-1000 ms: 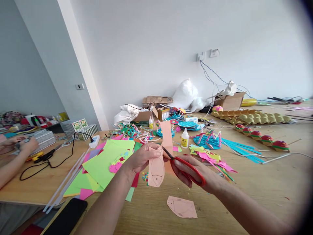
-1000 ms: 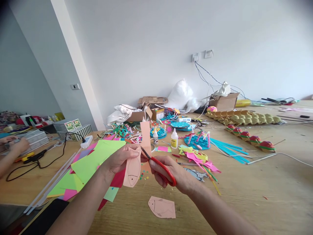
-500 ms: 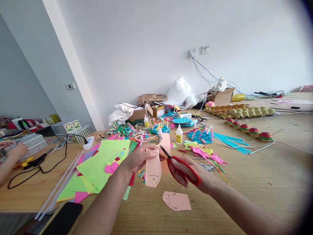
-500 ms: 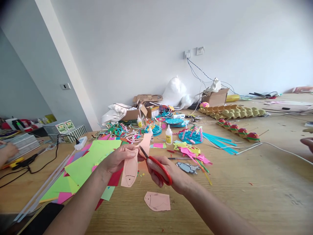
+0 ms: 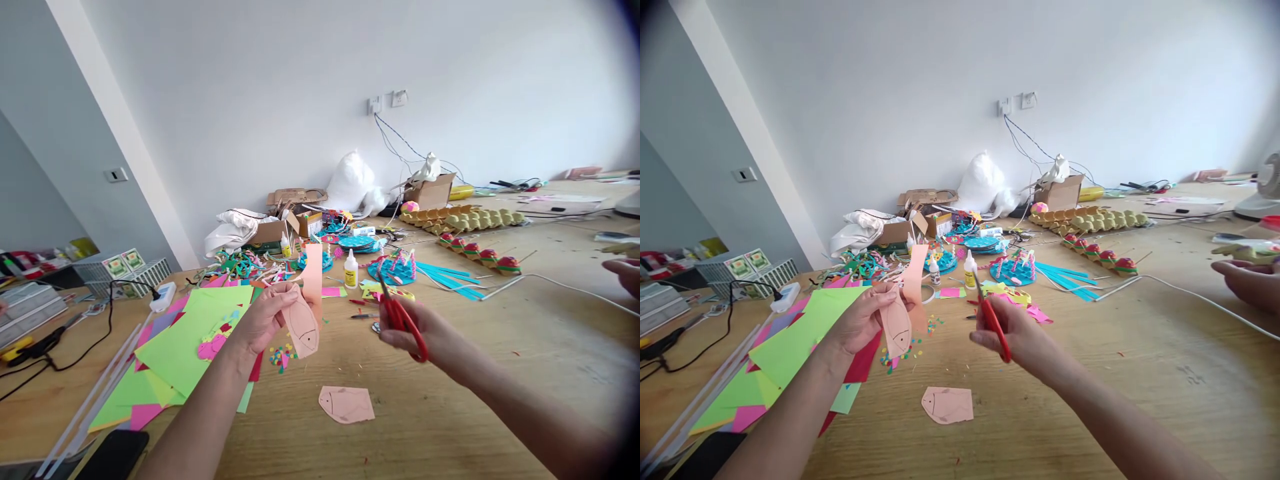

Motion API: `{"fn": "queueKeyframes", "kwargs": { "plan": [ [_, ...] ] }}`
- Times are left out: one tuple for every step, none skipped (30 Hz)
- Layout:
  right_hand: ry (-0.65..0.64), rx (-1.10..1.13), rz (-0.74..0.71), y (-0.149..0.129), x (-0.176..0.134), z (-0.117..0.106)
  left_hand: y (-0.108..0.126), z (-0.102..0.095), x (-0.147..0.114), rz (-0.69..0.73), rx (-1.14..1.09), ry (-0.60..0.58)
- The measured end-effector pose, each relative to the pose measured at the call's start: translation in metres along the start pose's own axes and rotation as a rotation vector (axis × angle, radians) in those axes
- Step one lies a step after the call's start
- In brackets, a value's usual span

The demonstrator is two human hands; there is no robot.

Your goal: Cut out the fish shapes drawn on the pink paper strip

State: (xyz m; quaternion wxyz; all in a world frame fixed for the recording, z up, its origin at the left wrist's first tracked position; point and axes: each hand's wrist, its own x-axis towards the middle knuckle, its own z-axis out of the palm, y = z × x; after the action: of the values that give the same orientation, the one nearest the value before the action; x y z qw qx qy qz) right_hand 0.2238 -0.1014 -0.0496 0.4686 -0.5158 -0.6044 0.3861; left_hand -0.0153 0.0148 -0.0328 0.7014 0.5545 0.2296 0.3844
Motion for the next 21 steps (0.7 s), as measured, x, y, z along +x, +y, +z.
{"fn": "queueKeyframes", "kwargs": {
  "plan": [
    [0.081, -0.003, -0.025, 0.001, 0.004, -0.001, -0.001, 0.004, 0.0, 0.007, -0.026, 0.016],
    [0.125, 0.004, -0.05, 0.001, 0.009, 0.0, -0.003, 0.009, 0.0, 0.015, -0.049, 0.026],
    [0.139, 0.018, -0.073, 0.001, 0.014, 0.002, -0.005, 0.014, 0.0, 0.017, -0.067, 0.03],
    [0.137, 0.035, -0.089, 0.0, 0.018, 0.005, -0.006, 0.02, 0.0, 0.013, -0.077, 0.021],
    [0.128, 0.051, -0.1, -0.002, 0.022, 0.009, -0.007, 0.027, 0.001, 0.012, -0.084, 0.007],
    [0.119, 0.066, -0.11, -0.004, 0.027, 0.013, -0.008, 0.034, 0.002, 0.017, -0.09, -0.008],
    [0.11, 0.083, -0.115, -0.007, 0.03, 0.017, -0.009, 0.04, 0.002, 0.01, -0.084, -0.024],
    [0.102, 0.103, -0.118, -0.01, 0.034, 0.019, -0.009, 0.046, 0.003, -0.002, -0.082, -0.04],
    [0.093, 0.128, -0.119, -0.013, 0.036, 0.021, -0.009, 0.052, 0.003, 0.0, -0.088, -0.059],
    [0.087, 0.148, -0.117, -0.016, 0.038, 0.021, -0.008, 0.056, 0.003, 0.001, -0.094, -0.081],
    [0.088, 0.157, -0.112, -0.018, 0.038, 0.02, -0.008, 0.06, 0.003, 0.0, -0.097, -0.107],
    [0.095, 0.153, -0.103, -0.02, 0.037, 0.017, -0.008, 0.062, 0.002, -0.001, -0.098, -0.13],
    [0.107, 0.133, -0.088, -0.021, 0.035, 0.012, -0.008, 0.062, 0.002, -0.005, -0.092, -0.143],
    [0.119, 0.1, -0.063, -0.021, 0.03, 0.007, -0.008, 0.061, 0.001, -0.011, -0.081, -0.143],
    [0.122, 0.065, -0.031, -0.02, 0.024, 0.0, -0.008, 0.059, 0.001, -0.014, -0.065, -0.124],
    [0.114, 0.031, 0.01, -0.018, 0.017, -0.007, -0.009, 0.055, 0.001, -0.014, -0.049, -0.09],
    [0.086, -0.002, 0.058, -0.015, 0.009, -0.015, -0.011, 0.05, 0.001, -0.012, -0.032, -0.046],
    [0.069, -0.035, 0.1, -0.01, 0.0, -0.023, -0.013, 0.045, 0.001, -0.005, -0.019, 0.0],
    [0.057, -0.073, 0.144, -0.005, -0.009, -0.032, -0.016, 0.039, 0.001, -0.002, -0.012, 0.047],
    [0.048, -0.109, 0.187, 0.001, -0.018, -0.042, -0.018, 0.033, 0.002, -0.005, 0.002, 0.083],
    [0.027, -0.142, 0.22, 0.007, -0.027, -0.051, -0.021, 0.029, 0.002, -0.013, 0.018, 0.112]
  ]
}}
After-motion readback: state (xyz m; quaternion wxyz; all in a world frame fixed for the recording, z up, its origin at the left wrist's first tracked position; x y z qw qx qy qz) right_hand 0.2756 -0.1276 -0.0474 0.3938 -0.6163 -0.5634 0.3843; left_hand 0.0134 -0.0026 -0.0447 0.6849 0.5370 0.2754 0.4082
